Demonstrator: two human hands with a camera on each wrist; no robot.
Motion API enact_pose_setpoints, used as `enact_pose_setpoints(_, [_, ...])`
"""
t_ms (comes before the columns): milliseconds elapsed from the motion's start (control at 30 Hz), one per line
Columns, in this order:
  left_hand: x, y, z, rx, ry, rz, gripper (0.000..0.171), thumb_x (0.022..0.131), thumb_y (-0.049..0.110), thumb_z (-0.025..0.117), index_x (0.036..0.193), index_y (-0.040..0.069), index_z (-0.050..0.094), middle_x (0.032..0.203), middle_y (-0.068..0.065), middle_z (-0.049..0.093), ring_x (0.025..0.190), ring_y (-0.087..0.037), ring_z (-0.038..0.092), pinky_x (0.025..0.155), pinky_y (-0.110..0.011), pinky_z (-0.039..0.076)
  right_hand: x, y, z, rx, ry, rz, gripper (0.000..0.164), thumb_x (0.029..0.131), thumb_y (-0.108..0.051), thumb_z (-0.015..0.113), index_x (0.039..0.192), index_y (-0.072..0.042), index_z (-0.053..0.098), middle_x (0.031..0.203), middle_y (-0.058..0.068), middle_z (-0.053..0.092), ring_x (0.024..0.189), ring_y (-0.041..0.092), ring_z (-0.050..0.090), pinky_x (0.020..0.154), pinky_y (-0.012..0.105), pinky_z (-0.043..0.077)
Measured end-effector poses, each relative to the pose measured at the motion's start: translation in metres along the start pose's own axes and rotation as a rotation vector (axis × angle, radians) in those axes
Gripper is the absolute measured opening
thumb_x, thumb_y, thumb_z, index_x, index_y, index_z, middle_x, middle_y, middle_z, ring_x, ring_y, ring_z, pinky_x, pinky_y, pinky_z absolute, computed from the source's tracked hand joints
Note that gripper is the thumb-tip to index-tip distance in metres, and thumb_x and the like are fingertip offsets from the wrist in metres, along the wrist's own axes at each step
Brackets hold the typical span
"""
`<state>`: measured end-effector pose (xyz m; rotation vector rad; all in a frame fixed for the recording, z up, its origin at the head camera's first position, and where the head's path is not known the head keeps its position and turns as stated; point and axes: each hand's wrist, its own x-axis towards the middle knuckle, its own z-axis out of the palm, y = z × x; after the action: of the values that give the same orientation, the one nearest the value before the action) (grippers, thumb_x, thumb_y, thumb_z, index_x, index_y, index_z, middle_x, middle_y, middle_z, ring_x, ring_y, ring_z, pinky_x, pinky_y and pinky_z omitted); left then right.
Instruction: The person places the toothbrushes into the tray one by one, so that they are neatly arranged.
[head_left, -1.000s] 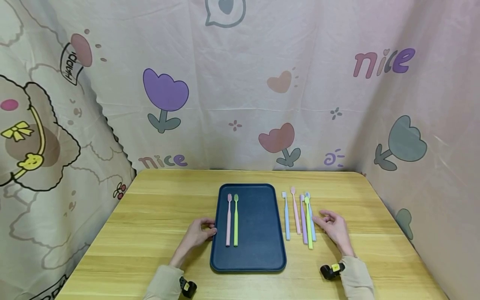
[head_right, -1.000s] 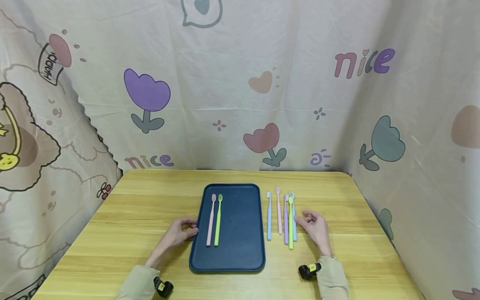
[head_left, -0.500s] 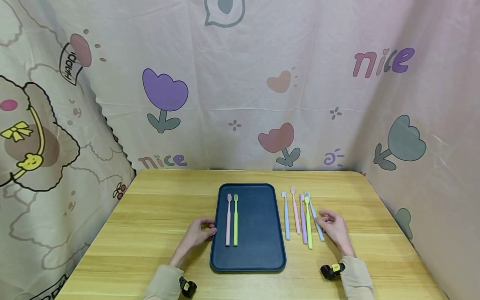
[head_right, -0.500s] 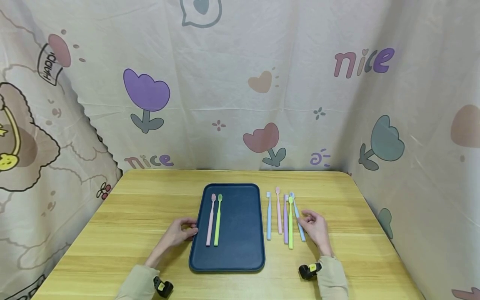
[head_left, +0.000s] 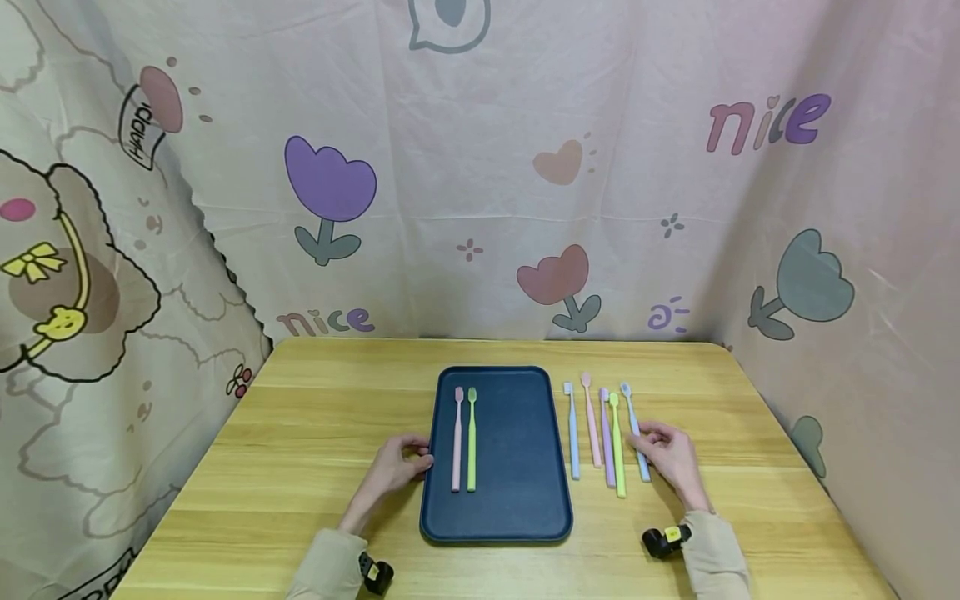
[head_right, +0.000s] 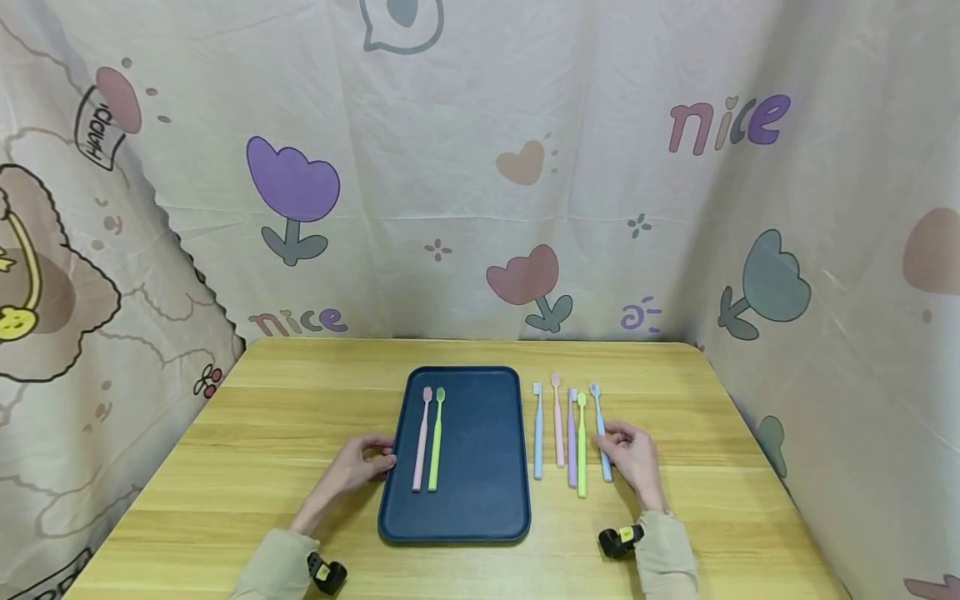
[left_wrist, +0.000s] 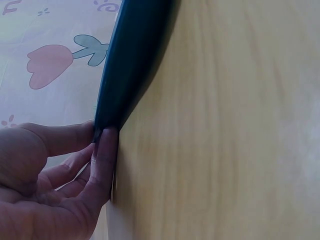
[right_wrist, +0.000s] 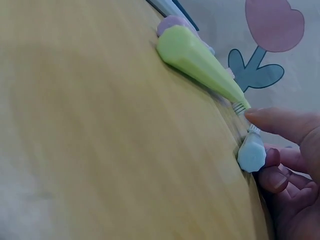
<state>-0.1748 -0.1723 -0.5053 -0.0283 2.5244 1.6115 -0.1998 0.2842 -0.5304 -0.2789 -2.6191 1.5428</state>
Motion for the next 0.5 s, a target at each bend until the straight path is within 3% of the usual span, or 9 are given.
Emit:
enact_pose_setpoints(233, [0.0003, -0.0009, 0.0003, -0.001, 0.0, -0.003, 0.028, 0.091, -0.002, 0.068, 0.117, -0.012, 0.065, 0.1, -0.019, 0.067, 0.078, -0.018, 0.068, 0.07, -0.036, 0.063, -0.0001, -0.0011, 0.0006, -0.062, 0.021, -0.017, 0.042, 0.085, -0.023, 0.08, 0.114, 0.006, 0.07, 0.077, -0.003, 0.066, 0.061, 0.002, 0.053, 0.052, 0.021, 0.047])
enact_pose_setpoints(500, [0.001, -0.0007, 0.0004, -0.003, 0.006, 0.001, 0.028, 0.09, -0.003, 0.068, 0.116, -0.012, 0.065, 0.099, -0.018, 0.067, 0.077, -0.017, 0.067, 0.068, -0.035, 0.063, -0.0012, -0.0045, 0.0014, -0.113, 0.026, -0.013, 0.036, 0.086, -0.018, 0.078, 0.11, 0.006, 0.071, 0.079, 0.001, 0.067, 0.064, 0.002, 0.055, 0.061, 0.017, 0.046])
